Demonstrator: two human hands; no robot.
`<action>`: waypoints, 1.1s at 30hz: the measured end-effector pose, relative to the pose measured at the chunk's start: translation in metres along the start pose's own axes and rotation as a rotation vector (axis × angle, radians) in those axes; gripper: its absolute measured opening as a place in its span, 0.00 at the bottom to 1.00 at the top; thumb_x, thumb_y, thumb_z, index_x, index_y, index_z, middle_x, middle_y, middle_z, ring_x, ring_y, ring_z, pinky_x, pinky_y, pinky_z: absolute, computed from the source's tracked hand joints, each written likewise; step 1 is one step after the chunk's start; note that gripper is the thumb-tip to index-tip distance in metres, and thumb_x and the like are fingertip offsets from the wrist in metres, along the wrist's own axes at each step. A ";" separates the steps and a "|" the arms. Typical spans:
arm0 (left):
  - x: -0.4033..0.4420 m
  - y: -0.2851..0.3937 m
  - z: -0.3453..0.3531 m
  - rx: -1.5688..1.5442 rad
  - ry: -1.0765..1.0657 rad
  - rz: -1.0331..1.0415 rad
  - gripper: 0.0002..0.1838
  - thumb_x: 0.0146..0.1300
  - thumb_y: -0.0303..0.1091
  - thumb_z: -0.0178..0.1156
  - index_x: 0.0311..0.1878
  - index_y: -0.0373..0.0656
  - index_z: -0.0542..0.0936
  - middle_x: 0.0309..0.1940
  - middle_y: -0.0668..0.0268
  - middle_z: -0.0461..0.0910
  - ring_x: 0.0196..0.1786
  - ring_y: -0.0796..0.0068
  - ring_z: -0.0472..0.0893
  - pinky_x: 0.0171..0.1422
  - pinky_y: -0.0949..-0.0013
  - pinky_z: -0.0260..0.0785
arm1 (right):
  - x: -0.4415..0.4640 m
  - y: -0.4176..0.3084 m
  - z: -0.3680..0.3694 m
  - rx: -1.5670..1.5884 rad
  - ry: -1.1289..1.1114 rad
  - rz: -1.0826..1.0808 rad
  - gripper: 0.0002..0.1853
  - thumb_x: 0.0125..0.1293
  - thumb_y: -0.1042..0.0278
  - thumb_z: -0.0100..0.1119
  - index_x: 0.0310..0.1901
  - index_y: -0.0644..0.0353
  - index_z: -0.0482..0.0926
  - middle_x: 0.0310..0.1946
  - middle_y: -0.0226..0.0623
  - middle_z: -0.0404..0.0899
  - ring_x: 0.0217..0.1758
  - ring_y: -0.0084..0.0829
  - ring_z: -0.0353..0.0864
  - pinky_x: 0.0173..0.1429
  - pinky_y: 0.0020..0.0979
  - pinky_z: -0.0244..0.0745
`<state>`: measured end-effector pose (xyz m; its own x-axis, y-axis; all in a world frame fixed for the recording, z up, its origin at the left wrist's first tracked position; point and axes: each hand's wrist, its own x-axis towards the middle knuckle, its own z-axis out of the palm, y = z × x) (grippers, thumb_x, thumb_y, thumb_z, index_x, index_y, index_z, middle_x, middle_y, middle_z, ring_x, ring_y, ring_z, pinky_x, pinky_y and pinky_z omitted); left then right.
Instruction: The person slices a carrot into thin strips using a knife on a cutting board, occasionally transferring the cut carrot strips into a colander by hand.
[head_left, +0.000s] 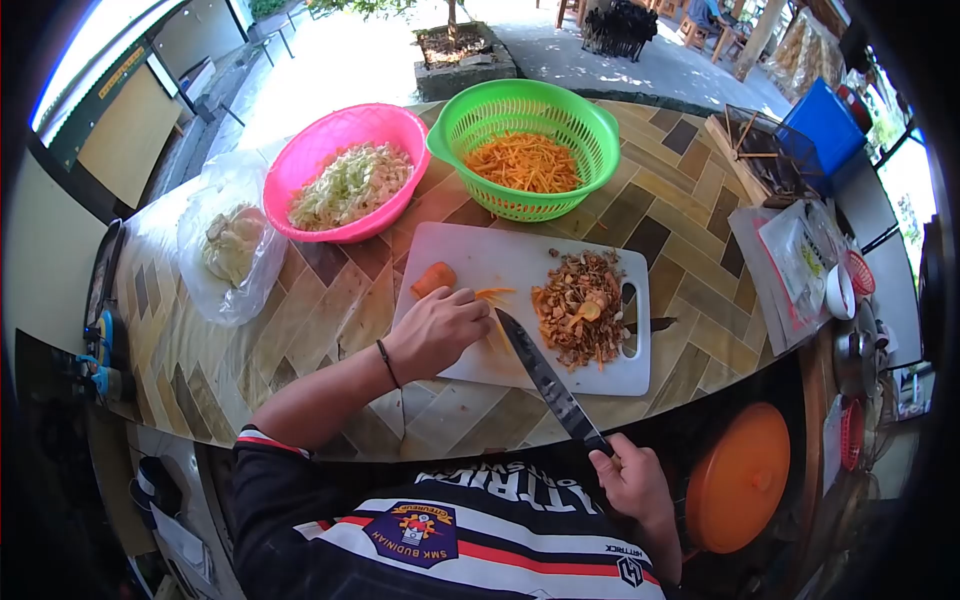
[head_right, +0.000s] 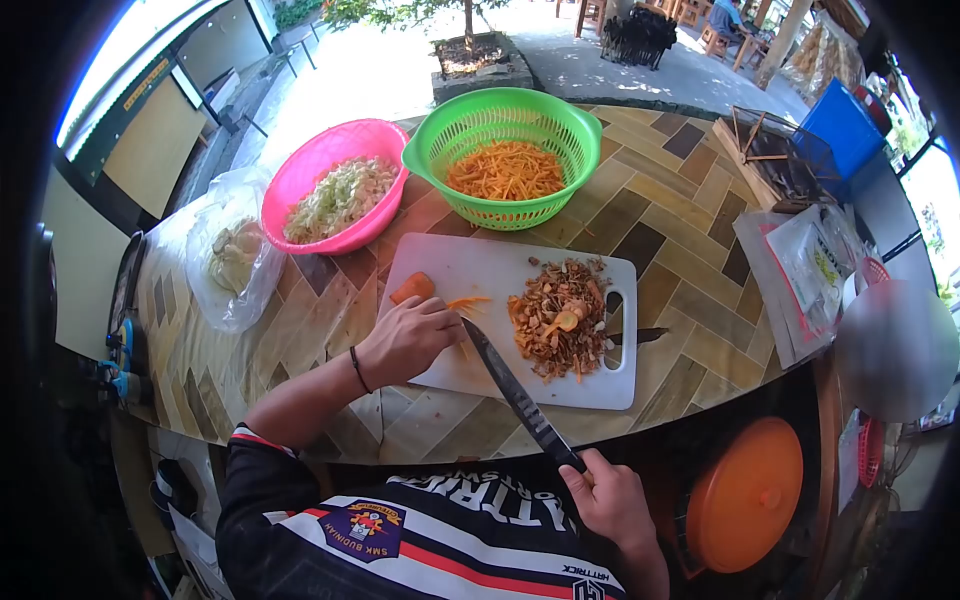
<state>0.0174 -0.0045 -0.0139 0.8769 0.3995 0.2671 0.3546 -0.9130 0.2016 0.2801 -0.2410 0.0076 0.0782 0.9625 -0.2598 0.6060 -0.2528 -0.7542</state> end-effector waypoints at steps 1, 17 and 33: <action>0.002 0.000 -0.003 -0.010 -0.019 0.003 0.10 0.55 0.26 0.58 0.41 0.45 0.82 0.39 0.67 0.78 0.46 0.67 0.77 0.49 0.62 0.70 | 0.000 -0.004 -0.001 -0.024 0.002 0.011 0.15 0.72 0.56 0.58 0.36 0.61 0.75 0.14 0.43 0.74 0.20 0.50 0.78 0.23 0.43 0.66; -0.025 0.020 -0.011 -0.095 0.162 -0.102 0.14 0.51 0.23 0.62 0.44 0.42 0.82 0.41 0.65 0.79 0.45 0.64 0.78 0.51 0.62 0.71 | -0.016 -0.034 0.008 -0.137 0.002 0.043 0.13 0.72 0.58 0.57 0.45 0.61 0.76 0.18 0.44 0.78 0.23 0.50 0.81 0.26 0.45 0.72; -0.050 0.033 0.009 -0.065 0.129 -0.070 0.28 0.50 0.26 0.65 0.60 0.42 0.79 0.59 0.71 0.76 0.51 0.69 0.74 0.56 0.63 0.67 | -0.027 -0.079 0.012 -0.359 -0.105 0.135 0.21 0.72 0.59 0.54 0.62 0.59 0.72 0.24 0.48 0.82 0.27 0.54 0.83 0.31 0.50 0.77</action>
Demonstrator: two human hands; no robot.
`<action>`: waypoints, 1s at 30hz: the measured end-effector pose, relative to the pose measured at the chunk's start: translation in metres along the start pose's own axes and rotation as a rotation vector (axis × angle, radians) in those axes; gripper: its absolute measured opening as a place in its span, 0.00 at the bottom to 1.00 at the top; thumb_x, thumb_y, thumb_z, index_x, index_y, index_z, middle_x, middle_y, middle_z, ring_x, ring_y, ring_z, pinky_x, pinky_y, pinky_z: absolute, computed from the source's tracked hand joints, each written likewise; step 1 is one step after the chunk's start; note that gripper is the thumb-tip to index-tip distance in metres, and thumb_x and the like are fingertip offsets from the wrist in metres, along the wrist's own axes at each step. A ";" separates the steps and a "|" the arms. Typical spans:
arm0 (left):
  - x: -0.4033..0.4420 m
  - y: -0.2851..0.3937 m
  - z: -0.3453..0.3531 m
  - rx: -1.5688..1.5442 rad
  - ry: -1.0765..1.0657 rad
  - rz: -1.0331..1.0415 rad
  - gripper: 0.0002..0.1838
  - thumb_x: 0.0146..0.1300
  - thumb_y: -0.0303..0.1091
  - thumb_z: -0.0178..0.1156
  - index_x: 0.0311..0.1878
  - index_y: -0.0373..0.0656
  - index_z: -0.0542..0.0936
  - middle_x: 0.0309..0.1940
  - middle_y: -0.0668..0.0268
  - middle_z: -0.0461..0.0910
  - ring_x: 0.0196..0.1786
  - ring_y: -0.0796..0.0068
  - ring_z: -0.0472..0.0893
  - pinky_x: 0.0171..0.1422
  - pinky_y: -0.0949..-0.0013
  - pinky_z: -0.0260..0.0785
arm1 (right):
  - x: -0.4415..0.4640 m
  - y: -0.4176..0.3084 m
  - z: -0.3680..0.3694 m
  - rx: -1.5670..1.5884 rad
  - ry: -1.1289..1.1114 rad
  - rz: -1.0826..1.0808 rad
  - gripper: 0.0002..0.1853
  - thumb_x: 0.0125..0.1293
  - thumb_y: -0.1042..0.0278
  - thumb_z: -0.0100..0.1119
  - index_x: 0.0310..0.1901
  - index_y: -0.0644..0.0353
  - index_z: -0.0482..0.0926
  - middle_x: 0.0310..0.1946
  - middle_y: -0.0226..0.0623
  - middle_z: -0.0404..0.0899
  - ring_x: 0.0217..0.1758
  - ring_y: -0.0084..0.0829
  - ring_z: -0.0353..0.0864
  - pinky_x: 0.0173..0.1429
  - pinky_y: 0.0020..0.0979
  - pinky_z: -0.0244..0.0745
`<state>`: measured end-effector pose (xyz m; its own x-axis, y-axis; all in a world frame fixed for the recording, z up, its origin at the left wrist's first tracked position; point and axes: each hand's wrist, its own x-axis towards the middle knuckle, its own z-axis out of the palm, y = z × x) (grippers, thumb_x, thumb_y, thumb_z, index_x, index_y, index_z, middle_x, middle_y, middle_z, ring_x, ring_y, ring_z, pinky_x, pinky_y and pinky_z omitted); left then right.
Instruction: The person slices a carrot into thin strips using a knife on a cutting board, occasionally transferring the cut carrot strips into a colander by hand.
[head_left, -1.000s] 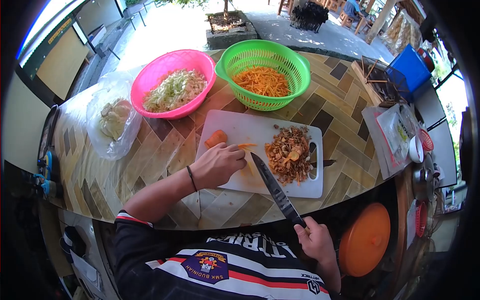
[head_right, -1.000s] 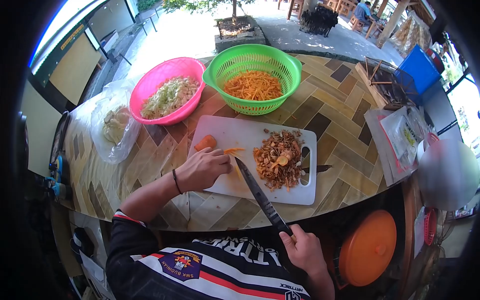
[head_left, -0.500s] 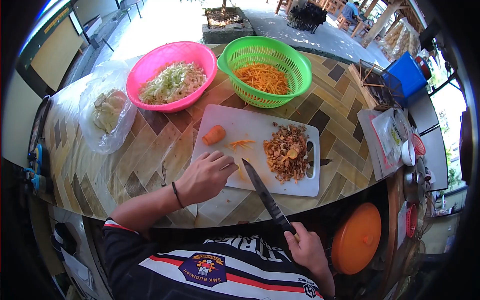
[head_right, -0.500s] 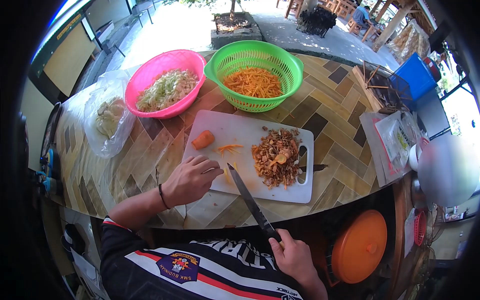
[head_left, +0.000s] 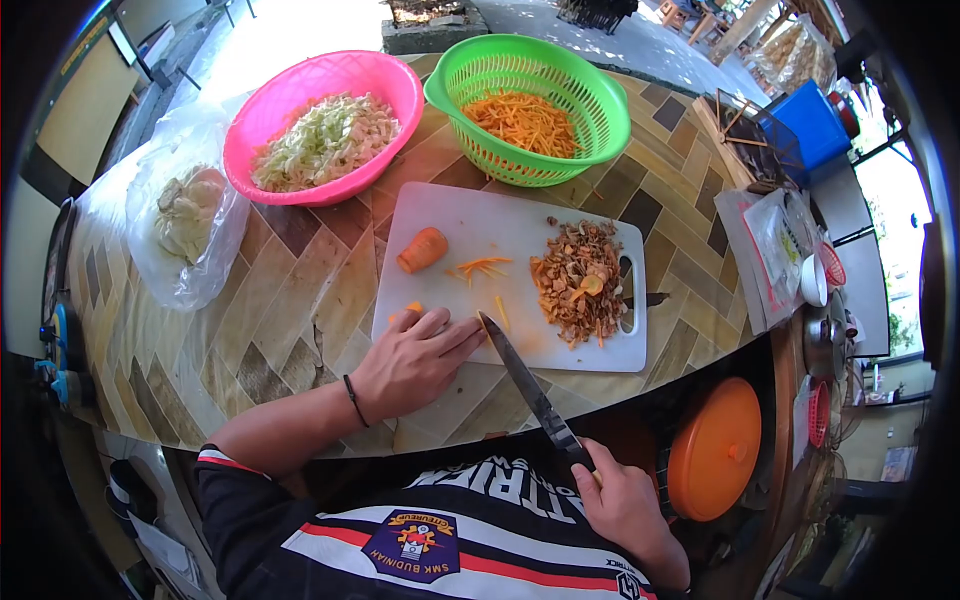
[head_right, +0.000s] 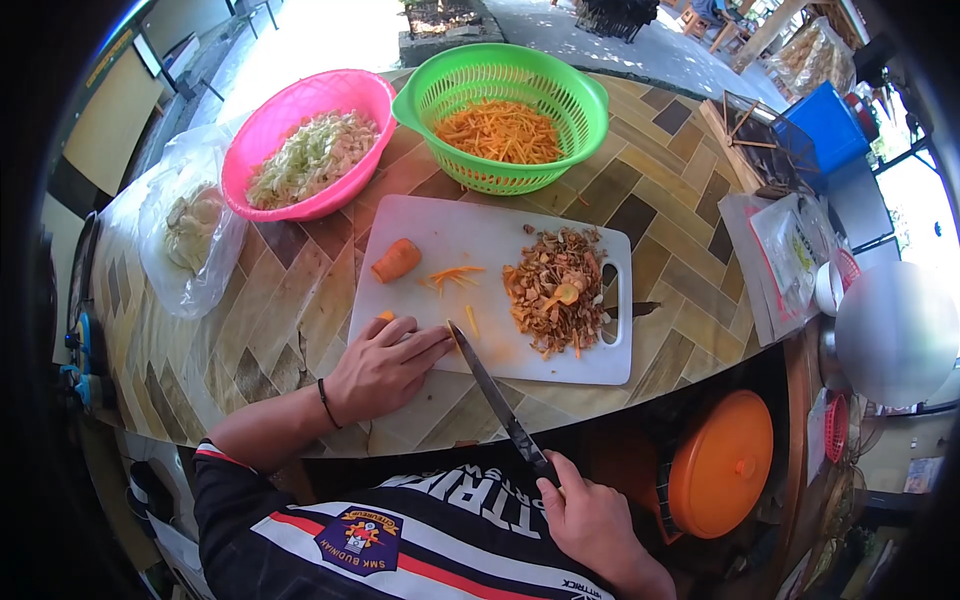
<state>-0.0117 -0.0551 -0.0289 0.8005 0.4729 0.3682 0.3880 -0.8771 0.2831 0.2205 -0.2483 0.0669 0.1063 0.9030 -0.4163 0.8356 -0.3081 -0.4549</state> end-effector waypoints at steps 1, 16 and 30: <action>0.000 0.000 0.000 0.001 -0.010 -0.004 0.29 0.50 0.26 0.65 0.60 0.42 0.79 0.59 0.72 0.76 0.51 0.69 0.74 0.56 0.63 0.66 | -0.001 -0.003 -0.001 0.006 -0.011 0.006 0.21 0.72 0.59 0.53 0.62 0.59 0.72 0.24 0.48 0.82 0.27 0.55 0.83 0.31 0.51 0.77; -0.003 0.005 0.004 -0.049 -0.034 -0.072 0.30 0.51 0.26 0.63 0.61 0.43 0.79 0.61 0.73 0.75 0.55 0.66 0.73 0.58 0.62 0.65 | -0.006 -0.020 0.005 -0.121 0.000 0.032 0.18 0.73 0.57 0.52 0.56 0.61 0.71 0.22 0.48 0.82 0.24 0.54 0.83 0.28 0.50 0.78; -0.001 0.009 0.002 -0.065 -0.024 -0.065 0.29 0.49 0.23 0.63 0.60 0.41 0.79 0.60 0.70 0.75 0.54 0.66 0.73 0.59 0.61 0.65 | -0.004 -0.056 -0.001 -0.319 -0.140 0.127 0.15 0.75 0.56 0.49 0.39 0.61 0.67 0.15 0.44 0.78 0.19 0.50 0.82 0.24 0.48 0.78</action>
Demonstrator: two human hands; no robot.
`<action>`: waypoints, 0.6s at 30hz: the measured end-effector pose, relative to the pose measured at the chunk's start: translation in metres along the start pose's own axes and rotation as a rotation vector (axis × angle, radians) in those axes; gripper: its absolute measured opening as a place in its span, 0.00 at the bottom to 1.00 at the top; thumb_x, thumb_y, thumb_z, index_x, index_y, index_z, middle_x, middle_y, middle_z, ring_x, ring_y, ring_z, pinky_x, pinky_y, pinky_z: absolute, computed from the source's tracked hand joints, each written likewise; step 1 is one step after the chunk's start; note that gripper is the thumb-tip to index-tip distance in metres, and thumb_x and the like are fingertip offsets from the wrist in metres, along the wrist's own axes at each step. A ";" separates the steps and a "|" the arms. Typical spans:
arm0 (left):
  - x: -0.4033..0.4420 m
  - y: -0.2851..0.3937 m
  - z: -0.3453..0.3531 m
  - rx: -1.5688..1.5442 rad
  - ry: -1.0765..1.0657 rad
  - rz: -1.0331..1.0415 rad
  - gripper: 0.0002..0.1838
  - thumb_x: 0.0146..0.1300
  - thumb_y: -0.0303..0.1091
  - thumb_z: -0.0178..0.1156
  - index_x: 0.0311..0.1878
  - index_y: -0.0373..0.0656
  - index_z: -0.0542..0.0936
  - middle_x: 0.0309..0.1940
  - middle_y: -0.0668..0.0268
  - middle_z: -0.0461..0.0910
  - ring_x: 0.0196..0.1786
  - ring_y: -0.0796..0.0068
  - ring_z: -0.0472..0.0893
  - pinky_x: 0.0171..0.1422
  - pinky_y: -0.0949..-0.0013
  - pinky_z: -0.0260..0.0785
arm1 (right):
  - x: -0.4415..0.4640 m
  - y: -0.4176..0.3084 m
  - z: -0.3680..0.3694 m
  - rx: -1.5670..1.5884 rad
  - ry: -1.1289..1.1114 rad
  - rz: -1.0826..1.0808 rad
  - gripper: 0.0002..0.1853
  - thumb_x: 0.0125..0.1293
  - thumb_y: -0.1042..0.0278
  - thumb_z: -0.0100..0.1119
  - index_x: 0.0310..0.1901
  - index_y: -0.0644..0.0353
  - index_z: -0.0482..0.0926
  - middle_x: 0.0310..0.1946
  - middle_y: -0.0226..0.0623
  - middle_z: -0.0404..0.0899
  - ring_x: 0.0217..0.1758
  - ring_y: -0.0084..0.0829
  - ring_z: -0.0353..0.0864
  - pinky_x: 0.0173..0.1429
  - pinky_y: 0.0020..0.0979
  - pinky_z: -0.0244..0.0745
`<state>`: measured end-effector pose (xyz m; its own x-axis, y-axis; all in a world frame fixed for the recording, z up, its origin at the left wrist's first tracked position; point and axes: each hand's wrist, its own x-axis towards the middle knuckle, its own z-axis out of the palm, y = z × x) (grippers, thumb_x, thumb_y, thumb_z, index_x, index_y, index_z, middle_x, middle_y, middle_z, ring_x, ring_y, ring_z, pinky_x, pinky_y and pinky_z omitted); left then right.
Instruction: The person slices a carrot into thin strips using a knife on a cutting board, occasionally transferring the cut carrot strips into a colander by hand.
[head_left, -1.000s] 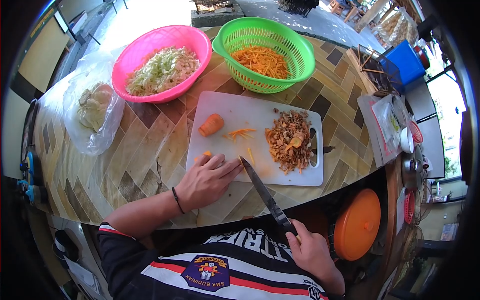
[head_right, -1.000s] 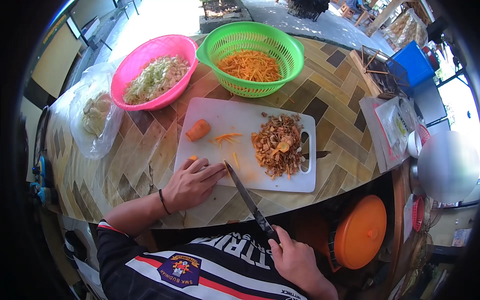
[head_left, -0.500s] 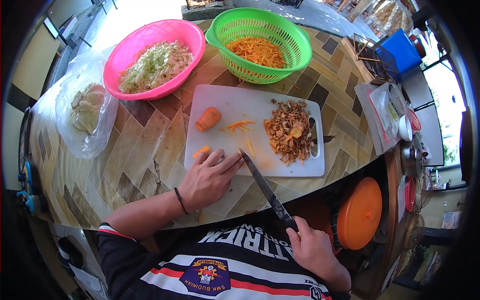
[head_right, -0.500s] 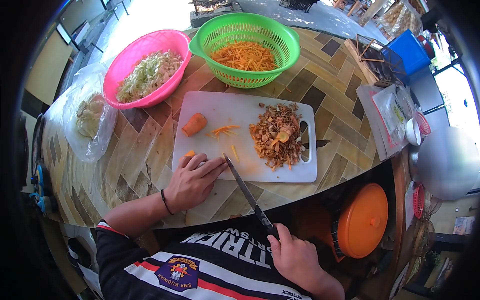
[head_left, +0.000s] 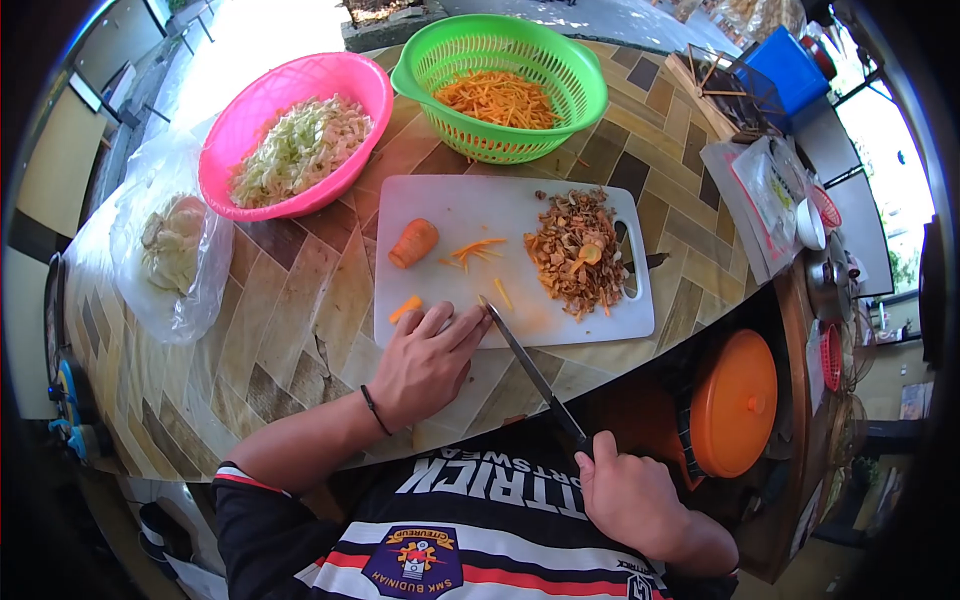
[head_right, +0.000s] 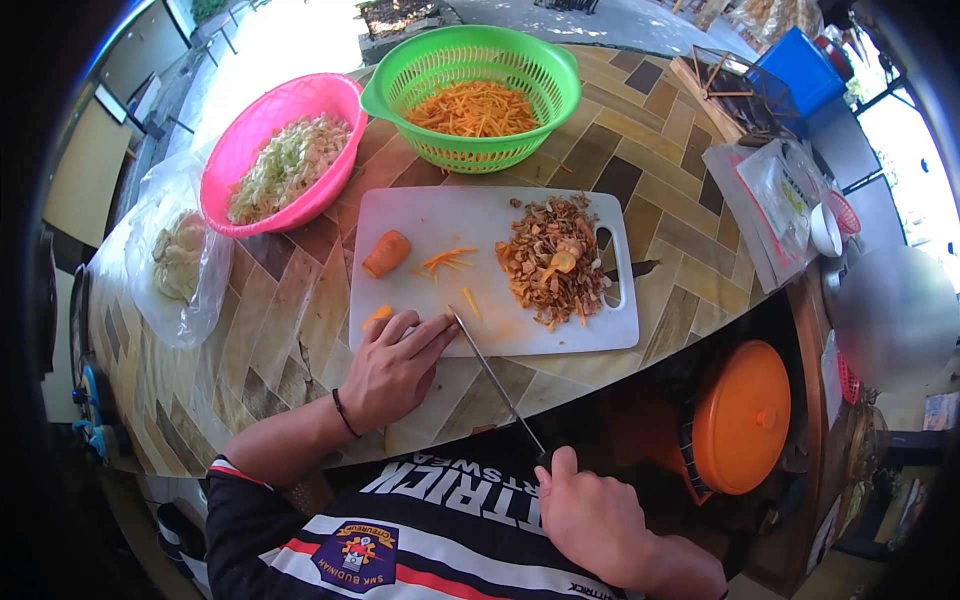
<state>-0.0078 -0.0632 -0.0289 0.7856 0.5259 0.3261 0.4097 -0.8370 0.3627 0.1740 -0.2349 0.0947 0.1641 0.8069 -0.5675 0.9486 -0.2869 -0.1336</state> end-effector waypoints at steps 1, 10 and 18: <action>0.000 0.000 -0.001 -0.001 -0.005 0.000 0.29 0.49 0.24 0.63 0.60 0.41 0.79 0.60 0.70 0.75 0.54 0.66 0.73 0.59 0.61 0.65 | 0.000 -0.002 0.000 0.004 0.000 0.005 0.15 0.75 0.56 0.49 0.39 0.61 0.67 0.15 0.44 0.78 0.19 0.49 0.82 0.24 0.48 0.78; 0.004 -0.002 -0.004 0.046 -0.002 0.007 0.28 0.51 0.27 0.62 0.60 0.43 0.79 0.57 0.74 0.74 0.53 0.71 0.73 0.56 0.63 0.61 | 0.000 -0.006 0.018 0.033 0.057 0.040 0.15 0.75 0.56 0.50 0.38 0.61 0.67 0.14 0.42 0.78 0.18 0.47 0.83 0.23 0.46 0.79; 0.003 0.001 -0.001 0.067 -0.030 -0.013 0.31 0.48 0.26 0.62 0.61 0.43 0.79 0.58 0.73 0.75 0.54 0.70 0.73 0.58 0.62 0.61 | 0.028 -0.008 0.026 0.095 0.135 -0.018 0.15 0.74 0.56 0.50 0.37 0.61 0.68 0.14 0.42 0.78 0.18 0.47 0.83 0.23 0.47 0.78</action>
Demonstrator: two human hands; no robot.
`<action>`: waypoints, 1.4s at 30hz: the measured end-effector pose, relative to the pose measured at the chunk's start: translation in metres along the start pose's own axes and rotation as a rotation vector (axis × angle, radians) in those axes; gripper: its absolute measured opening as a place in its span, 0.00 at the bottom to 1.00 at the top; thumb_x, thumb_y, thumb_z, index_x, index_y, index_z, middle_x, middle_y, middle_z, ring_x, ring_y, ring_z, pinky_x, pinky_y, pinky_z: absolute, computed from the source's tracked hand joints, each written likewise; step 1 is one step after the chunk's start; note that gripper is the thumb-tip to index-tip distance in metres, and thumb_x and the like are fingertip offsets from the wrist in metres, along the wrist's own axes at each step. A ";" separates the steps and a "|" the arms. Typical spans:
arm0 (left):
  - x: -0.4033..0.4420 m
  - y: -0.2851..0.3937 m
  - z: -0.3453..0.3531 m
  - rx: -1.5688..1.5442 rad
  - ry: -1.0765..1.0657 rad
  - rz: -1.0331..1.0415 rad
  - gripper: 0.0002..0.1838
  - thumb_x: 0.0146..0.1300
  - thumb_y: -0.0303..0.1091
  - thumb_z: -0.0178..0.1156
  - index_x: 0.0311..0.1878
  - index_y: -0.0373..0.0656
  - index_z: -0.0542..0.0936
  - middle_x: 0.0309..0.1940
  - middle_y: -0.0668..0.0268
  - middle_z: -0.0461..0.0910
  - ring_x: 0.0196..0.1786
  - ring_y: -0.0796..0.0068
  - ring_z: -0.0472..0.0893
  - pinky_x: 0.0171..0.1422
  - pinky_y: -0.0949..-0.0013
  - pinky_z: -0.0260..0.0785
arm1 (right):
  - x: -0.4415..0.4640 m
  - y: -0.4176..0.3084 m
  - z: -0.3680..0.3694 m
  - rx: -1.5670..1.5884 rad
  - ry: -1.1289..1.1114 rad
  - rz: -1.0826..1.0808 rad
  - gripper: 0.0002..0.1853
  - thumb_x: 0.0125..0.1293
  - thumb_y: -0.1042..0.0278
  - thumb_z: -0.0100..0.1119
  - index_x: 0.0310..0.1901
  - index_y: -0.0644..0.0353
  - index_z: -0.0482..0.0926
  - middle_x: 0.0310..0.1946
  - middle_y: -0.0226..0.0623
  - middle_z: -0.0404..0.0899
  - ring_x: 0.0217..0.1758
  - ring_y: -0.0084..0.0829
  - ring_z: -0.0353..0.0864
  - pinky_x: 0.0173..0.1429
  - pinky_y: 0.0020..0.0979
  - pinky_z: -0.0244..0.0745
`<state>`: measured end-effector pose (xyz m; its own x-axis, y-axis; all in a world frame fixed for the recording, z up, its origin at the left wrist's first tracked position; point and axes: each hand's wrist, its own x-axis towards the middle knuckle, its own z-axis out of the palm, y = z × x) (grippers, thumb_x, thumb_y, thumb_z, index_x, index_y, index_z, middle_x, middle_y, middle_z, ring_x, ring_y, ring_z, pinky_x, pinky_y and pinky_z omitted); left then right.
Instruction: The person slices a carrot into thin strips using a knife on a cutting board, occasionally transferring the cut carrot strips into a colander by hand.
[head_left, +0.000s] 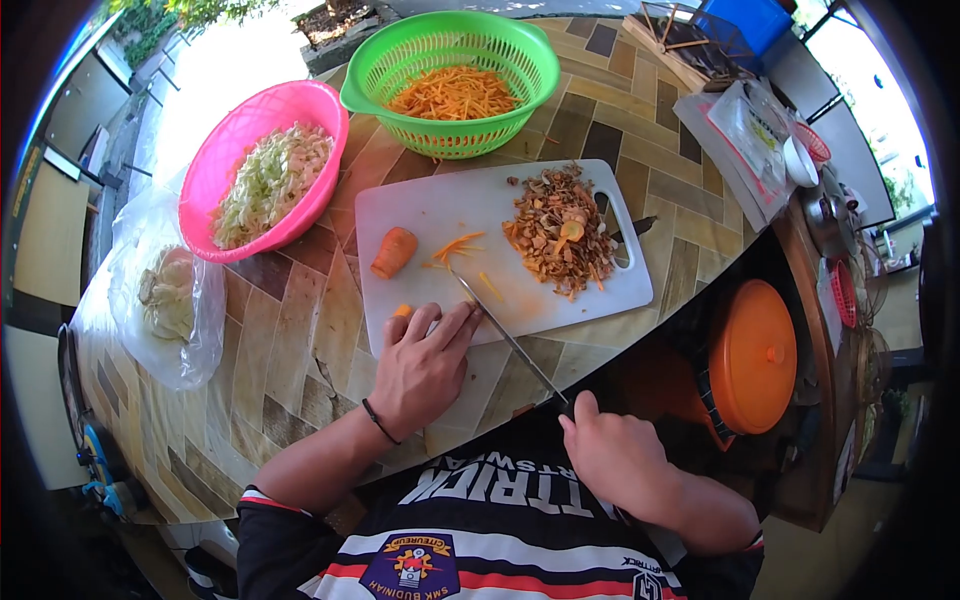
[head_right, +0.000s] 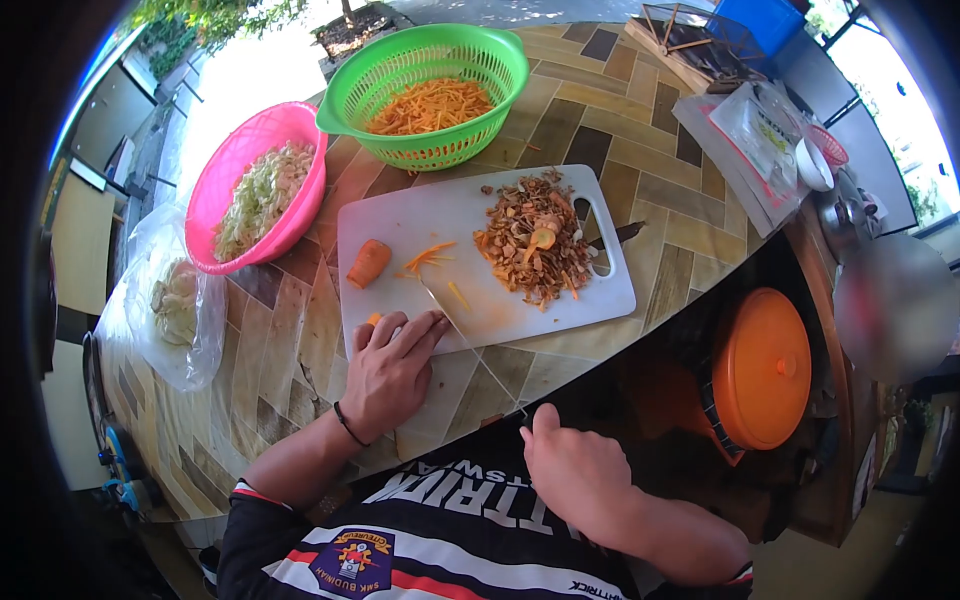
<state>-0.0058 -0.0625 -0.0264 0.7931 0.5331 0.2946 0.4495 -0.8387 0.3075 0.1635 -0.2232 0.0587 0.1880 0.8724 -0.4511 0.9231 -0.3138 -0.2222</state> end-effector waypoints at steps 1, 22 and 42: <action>-0.001 0.001 0.000 0.006 -0.007 -0.015 0.32 0.47 0.25 0.62 0.61 0.44 0.79 0.59 0.72 0.76 0.54 0.68 0.74 0.59 0.62 0.61 | 0.002 0.002 0.000 -0.001 -0.008 0.002 0.15 0.75 0.56 0.50 0.37 0.61 0.68 0.14 0.42 0.78 0.18 0.47 0.82 0.23 0.46 0.78; 0.040 -0.024 -0.008 -0.058 -0.024 0.101 0.12 0.58 0.29 0.64 0.46 0.46 0.82 0.42 0.67 0.78 0.46 0.63 0.79 0.50 0.59 0.70 | -0.015 0.110 0.009 0.084 0.563 -0.216 0.13 0.60 0.56 0.68 0.35 0.54 0.76 0.18 0.32 0.76 0.20 0.39 0.76 0.29 0.39 0.62; 0.088 -0.012 -0.046 0.091 -0.090 0.180 0.09 0.57 0.35 0.68 0.42 0.50 0.87 0.36 0.70 0.80 0.44 0.69 0.79 0.52 0.65 0.65 | 0.048 0.132 0.003 -0.218 0.777 -0.451 0.19 0.49 0.58 0.74 0.41 0.53 0.79 0.24 0.29 0.71 0.27 0.31 0.76 0.37 0.37 0.59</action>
<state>0.0398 -0.0007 0.0379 0.8957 0.3650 0.2540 0.3292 -0.9283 0.1731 0.2933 -0.2237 0.0049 -0.1048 0.9258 0.3632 0.9916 0.1252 -0.0330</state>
